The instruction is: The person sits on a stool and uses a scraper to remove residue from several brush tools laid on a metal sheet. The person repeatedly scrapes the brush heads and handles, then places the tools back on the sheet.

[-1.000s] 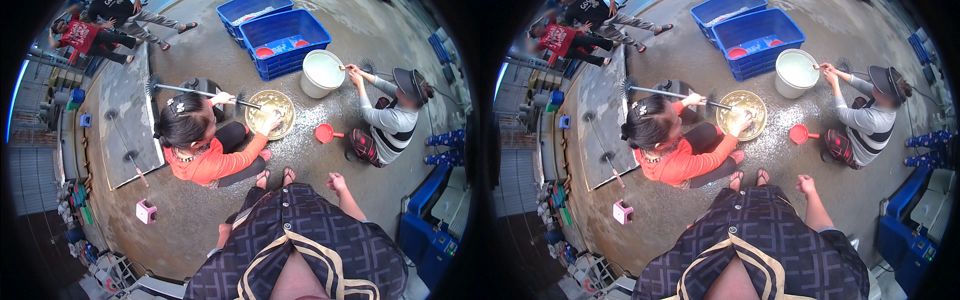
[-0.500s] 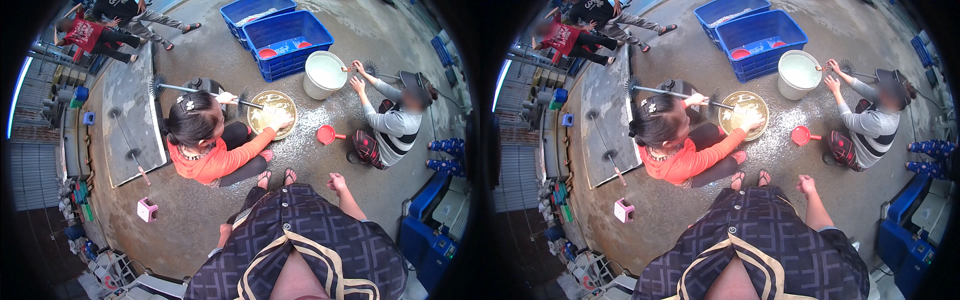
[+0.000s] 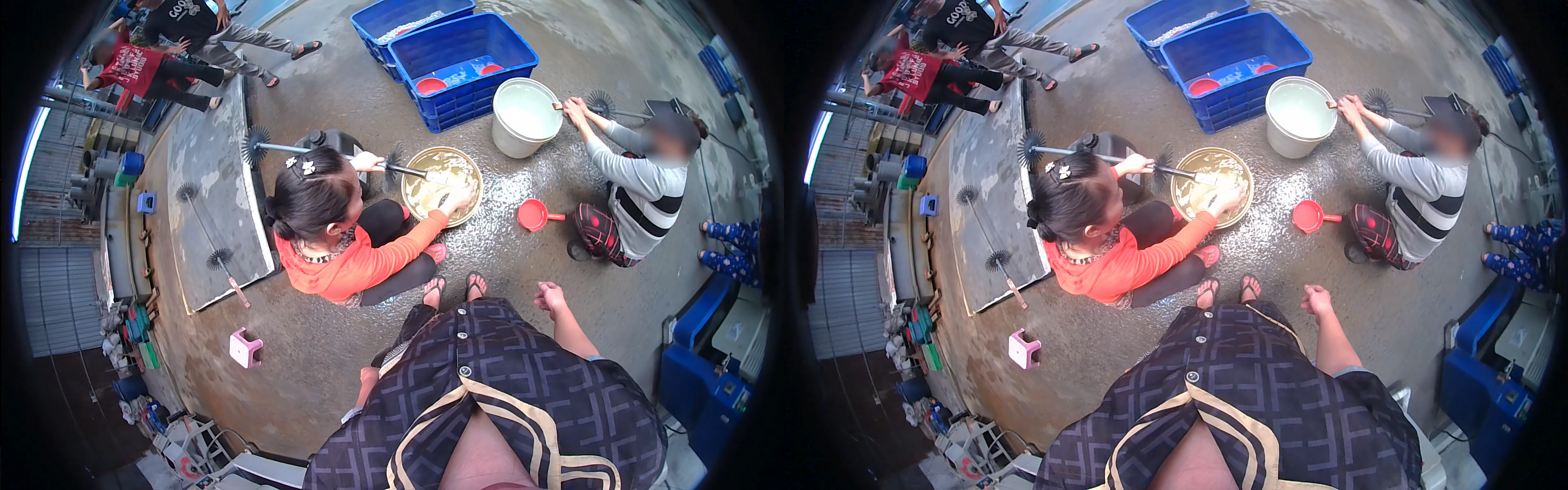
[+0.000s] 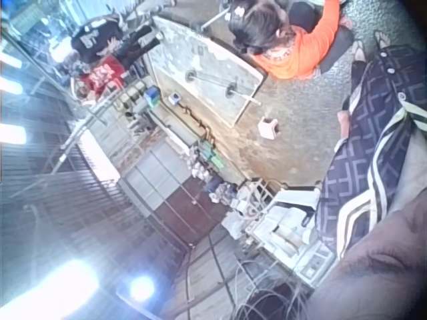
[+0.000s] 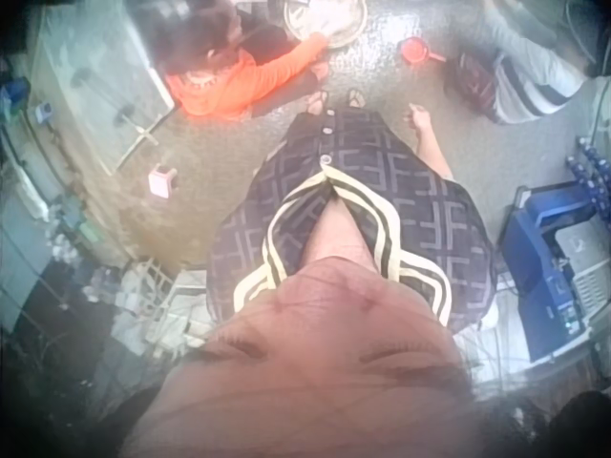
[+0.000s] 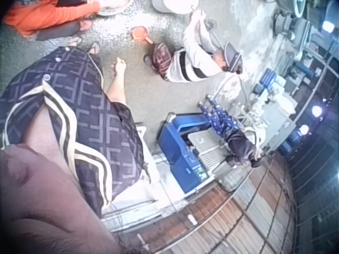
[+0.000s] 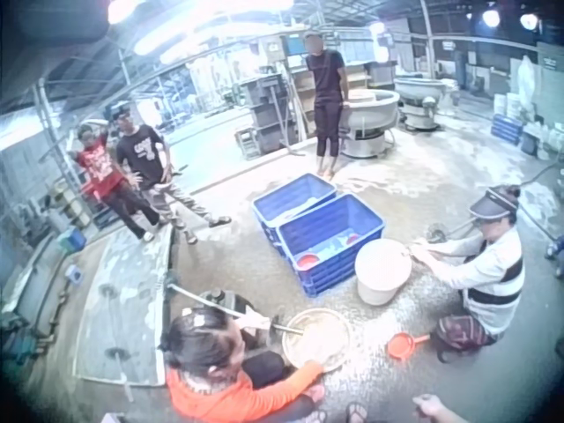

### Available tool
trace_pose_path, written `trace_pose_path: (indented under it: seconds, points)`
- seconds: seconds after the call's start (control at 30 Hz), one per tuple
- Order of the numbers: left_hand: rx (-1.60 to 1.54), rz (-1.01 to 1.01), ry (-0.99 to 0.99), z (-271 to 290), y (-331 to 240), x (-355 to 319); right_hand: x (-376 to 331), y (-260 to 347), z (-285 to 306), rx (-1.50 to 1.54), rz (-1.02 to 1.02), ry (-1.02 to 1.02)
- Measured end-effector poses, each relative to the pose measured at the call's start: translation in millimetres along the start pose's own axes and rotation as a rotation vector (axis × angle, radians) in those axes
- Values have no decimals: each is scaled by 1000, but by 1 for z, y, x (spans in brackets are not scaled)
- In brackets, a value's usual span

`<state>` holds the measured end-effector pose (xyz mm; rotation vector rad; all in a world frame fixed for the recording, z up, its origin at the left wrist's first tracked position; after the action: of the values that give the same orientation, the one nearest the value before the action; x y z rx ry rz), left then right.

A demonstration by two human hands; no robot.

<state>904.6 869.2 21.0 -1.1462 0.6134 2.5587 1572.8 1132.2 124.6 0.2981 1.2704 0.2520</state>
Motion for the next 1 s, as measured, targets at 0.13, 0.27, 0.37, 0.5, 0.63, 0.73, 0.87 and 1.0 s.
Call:
trace_pose_path:
  seconds: [0.13,0.27,0.37,0.5,0.63,0.73,0.87,1.0]
  points:
    - [43,-7,-2,-7,3,18,0,2,-2,-3,7,22]
    - [38,16,0,-5,5,16,0,5,0,1,24,8]
    - [24,31,2,-6,6,17,1,4,1,10,22,3]
    - [9,31,-1,-18,13,36,4,11,1,4,47,-16]
    - [64,-9,-34,-25,11,49,5,22,-1,-45,83,-22]
    - [52,-8,-29,-30,11,47,15,18,1,-36,87,-16]
    - [34,-5,-35,-30,11,42,19,9,2,-61,60,9]
    - [38,-12,-44,-31,12,40,14,16,7,-66,64,-13]
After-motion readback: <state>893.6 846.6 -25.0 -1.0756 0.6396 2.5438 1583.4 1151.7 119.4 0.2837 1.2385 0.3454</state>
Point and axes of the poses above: each hand's wrist, its own x-axis towards the middle knuckle, its own z-axis out of the back of the hand, y = z × x, the point moved 10 cm from there along x, towards the middle knuckle
